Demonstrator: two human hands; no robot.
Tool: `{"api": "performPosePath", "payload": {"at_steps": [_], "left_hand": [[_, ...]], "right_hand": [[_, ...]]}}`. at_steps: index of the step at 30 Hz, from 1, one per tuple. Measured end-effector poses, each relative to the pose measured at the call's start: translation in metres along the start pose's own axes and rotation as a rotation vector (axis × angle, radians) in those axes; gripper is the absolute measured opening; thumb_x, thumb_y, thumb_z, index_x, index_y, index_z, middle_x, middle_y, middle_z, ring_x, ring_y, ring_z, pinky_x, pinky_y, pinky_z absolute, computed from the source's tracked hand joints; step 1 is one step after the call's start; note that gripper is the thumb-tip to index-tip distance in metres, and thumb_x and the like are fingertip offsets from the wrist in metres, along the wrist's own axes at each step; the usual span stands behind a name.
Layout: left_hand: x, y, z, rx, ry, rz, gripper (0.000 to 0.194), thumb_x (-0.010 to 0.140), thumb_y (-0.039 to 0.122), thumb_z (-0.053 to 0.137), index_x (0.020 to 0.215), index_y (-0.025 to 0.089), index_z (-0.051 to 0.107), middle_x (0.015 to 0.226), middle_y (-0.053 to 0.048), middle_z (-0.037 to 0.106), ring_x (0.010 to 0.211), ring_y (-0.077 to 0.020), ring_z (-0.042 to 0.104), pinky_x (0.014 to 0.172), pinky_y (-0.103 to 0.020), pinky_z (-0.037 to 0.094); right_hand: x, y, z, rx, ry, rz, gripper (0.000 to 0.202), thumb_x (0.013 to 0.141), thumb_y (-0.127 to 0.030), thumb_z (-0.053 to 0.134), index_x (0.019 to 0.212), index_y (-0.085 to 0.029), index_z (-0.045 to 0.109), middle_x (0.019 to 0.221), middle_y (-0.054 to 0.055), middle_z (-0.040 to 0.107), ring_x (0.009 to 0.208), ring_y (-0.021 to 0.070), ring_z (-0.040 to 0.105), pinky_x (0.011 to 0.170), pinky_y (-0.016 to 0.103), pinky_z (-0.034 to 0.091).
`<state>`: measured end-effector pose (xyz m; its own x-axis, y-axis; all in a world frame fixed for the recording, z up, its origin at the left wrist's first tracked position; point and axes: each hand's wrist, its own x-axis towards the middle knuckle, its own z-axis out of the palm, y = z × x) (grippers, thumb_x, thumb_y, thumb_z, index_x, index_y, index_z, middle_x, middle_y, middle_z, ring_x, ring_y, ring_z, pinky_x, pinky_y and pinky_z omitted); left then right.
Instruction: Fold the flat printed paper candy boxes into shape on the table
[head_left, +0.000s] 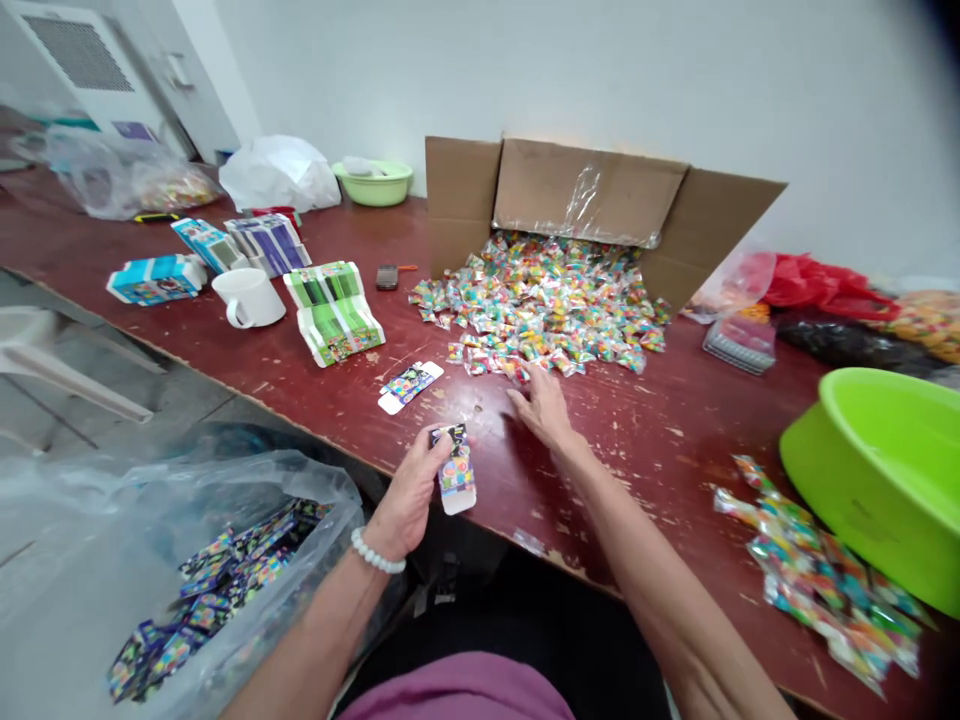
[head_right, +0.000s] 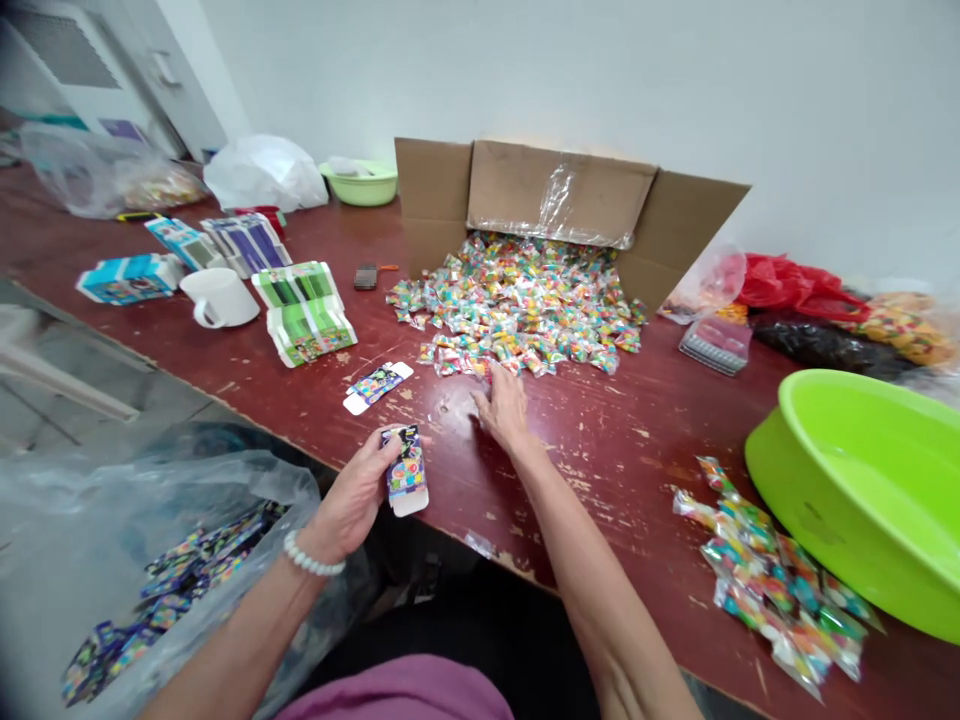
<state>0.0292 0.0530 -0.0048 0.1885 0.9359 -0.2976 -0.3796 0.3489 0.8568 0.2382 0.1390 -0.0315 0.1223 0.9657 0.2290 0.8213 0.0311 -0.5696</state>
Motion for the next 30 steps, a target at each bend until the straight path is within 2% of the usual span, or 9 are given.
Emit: {"api": "performPosePath", "payload": {"at_steps": [2,5,9,13,17,20,24,27,30], "left_hand": [[0.014,0.002,-0.007,0.013,0.061,-0.012,0.047,0.069,0.037,0.083,0.103,0.019,0.056,0.09,-0.002,0.067,0.073,-0.0146,0.064,0.064,-0.026,0.055],[0.022,0.004,-0.021,0.13,0.1,-0.037,0.055,0.058,0.029,0.089,0.1,0.02,0.055,0.082,0.002,0.064,0.068,-0.0157,0.064,0.06,-0.028,0.055],[0.018,0.011,-0.04,0.382,0.015,-0.003,0.051,0.062,0.028,0.086,0.106,0.017,0.062,0.087,-0.001,0.068,0.073,-0.0161,0.065,0.065,-0.026,0.055],[0.01,0.017,-0.045,0.477,0.062,0.007,0.045,0.066,0.033,0.084,0.102,0.014,0.066,0.084,-0.003,0.068,0.066,-0.0141,0.063,0.052,-0.021,0.05],[0.004,0.013,-0.035,0.226,0.096,-0.032,0.048,0.061,0.03,0.088,0.095,0.018,0.056,0.079,0.001,0.066,0.062,-0.0155,0.064,0.047,-0.025,0.055],[-0.006,0.008,-0.023,0.07,0.02,-0.099,0.051,0.061,0.023,0.088,0.099,0.02,0.054,0.085,-0.001,0.068,0.07,-0.0183,0.067,0.055,-0.032,0.059],[-0.026,0.003,-0.008,0.055,-0.127,-0.153,0.056,0.063,0.017,0.086,0.112,0.018,0.059,0.106,-0.007,0.068,0.086,-0.0205,0.068,0.066,-0.032,0.06],[-0.039,-0.005,-0.001,0.044,-0.282,-0.201,0.058,0.062,0.014,0.085,0.116,0.015,0.063,0.114,-0.01,0.067,0.089,-0.0192,0.067,0.076,-0.03,0.057],[-0.048,-0.014,0.002,0.094,-0.439,-0.285,0.051,0.065,0.016,0.082,0.113,0.012,0.066,0.1,-0.008,0.068,0.078,-0.0164,0.067,0.073,-0.028,0.055]], "right_hand": [[0.023,0.009,0.011,-0.037,0.019,0.045,0.055,0.082,-0.03,0.066,0.133,-0.013,0.053,0.138,0.02,0.054,0.124,0.0359,0.045,0.1,0.049,0.038],[0.033,0.017,0.022,-0.056,0.04,0.077,0.034,0.084,-0.029,0.063,0.116,-0.016,0.064,0.125,0.017,0.062,0.119,0.0347,0.046,0.098,0.048,0.037],[0.026,0.027,0.017,0.014,0.08,0.064,0.018,0.09,-0.022,0.052,0.096,-0.015,0.068,0.105,0.016,0.068,0.107,0.0284,0.054,0.095,0.041,0.04],[-0.001,0.031,-0.009,0.148,0.166,0.091,0.027,0.095,-0.031,0.044,0.094,-0.014,0.066,0.095,0.013,0.069,0.091,0.0235,0.061,0.085,0.037,0.046],[-0.056,0.006,-0.033,0.536,0.138,0.182,0.037,0.091,-0.049,0.053,0.091,-0.015,0.065,0.073,0.004,0.066,0.063,0.0161,0.058,0.058,0.027,0.047],[-0.093,-0.02,-0.042,0.813,0.09,0.245,0.03,0.082,-0.046,0.068,0.079,-0.017,0.065,0.067,0.0,0.062,0.058,0.0125,0.053,0.055,0.024,0.043],[-0.118,-0.039,-0.046,0.764,0.141,0.224,0.023,0.083,-0.04,0.068,0.078,-0.018,0.066,0.069,0.0,0.065,0.061,0.0137,0.056,0.059,0.026,0.044],[-0.126,-0.042,-0.05,0.637,0.13,0.101,0.017,0.086,-0.034,0.065,0.079,-0.019,0.067,0.07,0.001,0.067,0.062,0.0146,0.058,0.06,0.027,0.045],[-0.131,-0.043,-0.058,0.501,0.086,-0.092,0.012,0.088,-0.027,0.063,0.079,-0.02,0.067,0.071,0.001,0.068,0.063,0.0147,0.059,0.062,0.027,0.044]]}}
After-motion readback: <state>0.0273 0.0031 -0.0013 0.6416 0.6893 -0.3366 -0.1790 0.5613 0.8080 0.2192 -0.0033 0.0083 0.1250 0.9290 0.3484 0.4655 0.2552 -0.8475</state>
